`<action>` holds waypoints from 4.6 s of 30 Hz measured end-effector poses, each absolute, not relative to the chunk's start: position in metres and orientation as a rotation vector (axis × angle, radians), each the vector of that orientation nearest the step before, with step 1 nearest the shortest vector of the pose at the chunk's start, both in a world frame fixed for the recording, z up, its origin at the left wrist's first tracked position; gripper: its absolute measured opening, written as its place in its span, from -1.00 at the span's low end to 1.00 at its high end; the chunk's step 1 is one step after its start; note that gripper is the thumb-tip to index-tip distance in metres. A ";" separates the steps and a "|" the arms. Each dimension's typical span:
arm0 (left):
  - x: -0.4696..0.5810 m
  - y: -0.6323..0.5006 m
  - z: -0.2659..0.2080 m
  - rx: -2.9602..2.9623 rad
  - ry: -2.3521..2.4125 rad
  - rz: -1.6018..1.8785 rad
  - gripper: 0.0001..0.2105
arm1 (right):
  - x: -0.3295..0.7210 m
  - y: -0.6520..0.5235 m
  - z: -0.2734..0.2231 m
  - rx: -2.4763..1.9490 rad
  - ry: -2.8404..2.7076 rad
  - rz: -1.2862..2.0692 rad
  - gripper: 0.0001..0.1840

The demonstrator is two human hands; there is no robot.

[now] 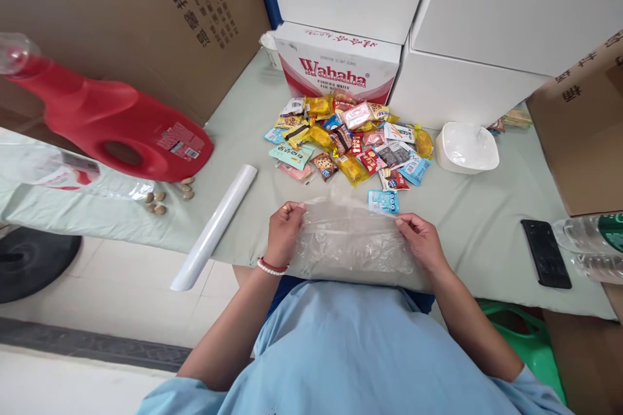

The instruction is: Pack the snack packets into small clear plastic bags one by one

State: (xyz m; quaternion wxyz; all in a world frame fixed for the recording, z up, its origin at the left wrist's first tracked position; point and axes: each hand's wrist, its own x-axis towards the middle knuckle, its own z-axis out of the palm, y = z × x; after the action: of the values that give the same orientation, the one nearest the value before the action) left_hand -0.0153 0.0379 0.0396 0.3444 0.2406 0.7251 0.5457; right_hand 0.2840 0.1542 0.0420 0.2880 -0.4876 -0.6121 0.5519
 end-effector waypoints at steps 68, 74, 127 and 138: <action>-0.054 0.021 0.004 1.945 2.269 0.418 -0.44 | 0.140 0.324 0.085 -1.364 -2.620 0.564 -0.73; -0.053 0.020 0.007 1.952 2.280 0.303 -0.44 | 0.096 0.362 0.092 -1.119 -2.694 0.041 -0.23; -0.056 0.021 0.004 2.008 2.319 0.314 -0.45 | 0.129 0.357 0.081 -1.268 -2.989 -0.114 -0.54; -0.050 0.020 0.011 1.893 2.273 0.344 -0.44 | 0.179 0.286 0.114 -0.952 -2.670 0.369 -0.64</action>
State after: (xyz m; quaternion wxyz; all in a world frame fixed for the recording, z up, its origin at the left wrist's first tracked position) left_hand -0.0502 0.0204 0.0114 0.0817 0.6337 0.7606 0.1150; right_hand 0.1786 0.2863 0.1142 0.1412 -0.3297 -0.9247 0.1279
